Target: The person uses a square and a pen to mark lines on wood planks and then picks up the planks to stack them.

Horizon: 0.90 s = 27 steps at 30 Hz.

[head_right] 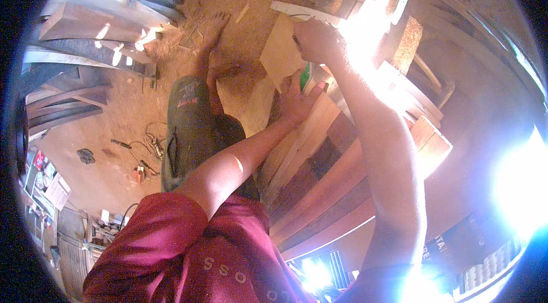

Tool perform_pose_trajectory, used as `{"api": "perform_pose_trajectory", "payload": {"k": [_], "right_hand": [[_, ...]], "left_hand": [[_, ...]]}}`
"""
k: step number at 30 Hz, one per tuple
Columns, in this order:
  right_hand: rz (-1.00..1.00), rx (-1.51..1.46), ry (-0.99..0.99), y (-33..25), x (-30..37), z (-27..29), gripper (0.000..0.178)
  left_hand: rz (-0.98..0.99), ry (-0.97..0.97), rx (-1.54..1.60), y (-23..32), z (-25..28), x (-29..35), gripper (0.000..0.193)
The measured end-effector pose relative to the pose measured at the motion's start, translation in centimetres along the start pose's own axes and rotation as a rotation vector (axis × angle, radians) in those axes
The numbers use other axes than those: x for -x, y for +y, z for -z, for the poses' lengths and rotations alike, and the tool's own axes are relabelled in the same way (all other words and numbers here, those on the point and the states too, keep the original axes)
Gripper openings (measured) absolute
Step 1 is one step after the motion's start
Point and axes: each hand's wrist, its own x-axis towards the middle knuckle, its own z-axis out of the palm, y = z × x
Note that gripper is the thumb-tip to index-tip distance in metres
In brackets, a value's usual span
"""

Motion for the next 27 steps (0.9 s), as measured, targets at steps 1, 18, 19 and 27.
{"api": "perform_pose_trajectory", "payload": {"k": [1, 18, 19, 27], "right_hand": [[-0.017, 0.011, -0.019, -0.1, 0.0, -0.1, 0.010], [-0.048, 0.146, -0.220, -1.6, 1.3, 2.9, 0.012], [-0.067, 0.133, -0.322, -1.6, 1.3, 3.5, 0.012], [0.002, 0.083, -0.036, 1.1, 0.2, -0.8, 0.016]], "left_hand": [[0.003, 0.005, 0.001, 0.2, 0.1, 0.0, 0.088], [0.021, 0.037, -0.057, -0.4, 0.0, -0.2, 0.090], [0.018, 0.036, -0.056, -0.3, 0.0, -0.2, 0.090], [0.079, -0.020, -0.048, 1.3, 0.7, 0.4, 0.085]]}}
